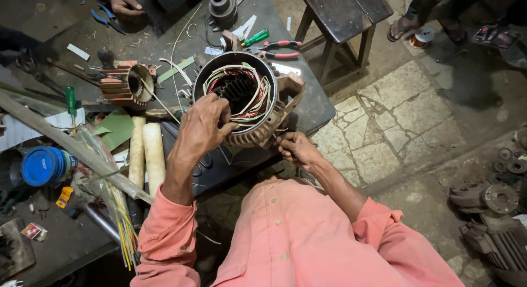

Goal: The person works on a motor stator, repeatedly inserting and adjusting thin wooden sticks into the winding slots. They handle the stator and sticks by hand, occasionally reaching for additional sticks from the workbench. The task continues throughout the clip without a visible final state.

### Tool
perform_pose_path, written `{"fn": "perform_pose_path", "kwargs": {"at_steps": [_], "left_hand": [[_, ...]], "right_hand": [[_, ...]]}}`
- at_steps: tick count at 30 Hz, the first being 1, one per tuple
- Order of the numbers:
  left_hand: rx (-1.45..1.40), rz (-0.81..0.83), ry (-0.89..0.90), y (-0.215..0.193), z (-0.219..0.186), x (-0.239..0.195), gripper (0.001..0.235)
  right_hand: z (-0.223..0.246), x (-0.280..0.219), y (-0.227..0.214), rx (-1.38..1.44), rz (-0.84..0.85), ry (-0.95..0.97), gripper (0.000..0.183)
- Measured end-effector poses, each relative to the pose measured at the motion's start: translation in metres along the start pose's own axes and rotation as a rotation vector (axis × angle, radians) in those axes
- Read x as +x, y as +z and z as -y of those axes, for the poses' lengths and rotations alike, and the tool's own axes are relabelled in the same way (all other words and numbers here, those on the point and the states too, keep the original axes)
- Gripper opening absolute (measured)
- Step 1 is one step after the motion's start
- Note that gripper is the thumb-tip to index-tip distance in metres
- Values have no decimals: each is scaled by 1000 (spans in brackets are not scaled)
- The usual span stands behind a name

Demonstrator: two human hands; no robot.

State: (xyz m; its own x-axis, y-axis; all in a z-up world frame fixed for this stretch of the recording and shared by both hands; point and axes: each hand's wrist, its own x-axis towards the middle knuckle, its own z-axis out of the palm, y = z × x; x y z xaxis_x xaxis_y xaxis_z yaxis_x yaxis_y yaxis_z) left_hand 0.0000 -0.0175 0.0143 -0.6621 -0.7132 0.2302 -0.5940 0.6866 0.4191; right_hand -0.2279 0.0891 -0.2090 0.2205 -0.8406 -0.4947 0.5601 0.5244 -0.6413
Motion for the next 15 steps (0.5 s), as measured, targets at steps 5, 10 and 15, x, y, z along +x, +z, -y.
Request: {"fn": "perform_pose_path", "kwargs": {"at_steps": [5, 10, 15], "left_hand": [[-1, -9, -10, -1, -2, -1, 36], [-13, -21, -30, -5, -6, -3, 36], [-27, -10, -41, -10, -8, -4, 36]], "right_hand": [[0, -2, -2, -45, 11, -1, 19], [5, -13, 0, -210, -23, -68, 26], [14, -32, 2, -227, -92, -151, 21]]}}
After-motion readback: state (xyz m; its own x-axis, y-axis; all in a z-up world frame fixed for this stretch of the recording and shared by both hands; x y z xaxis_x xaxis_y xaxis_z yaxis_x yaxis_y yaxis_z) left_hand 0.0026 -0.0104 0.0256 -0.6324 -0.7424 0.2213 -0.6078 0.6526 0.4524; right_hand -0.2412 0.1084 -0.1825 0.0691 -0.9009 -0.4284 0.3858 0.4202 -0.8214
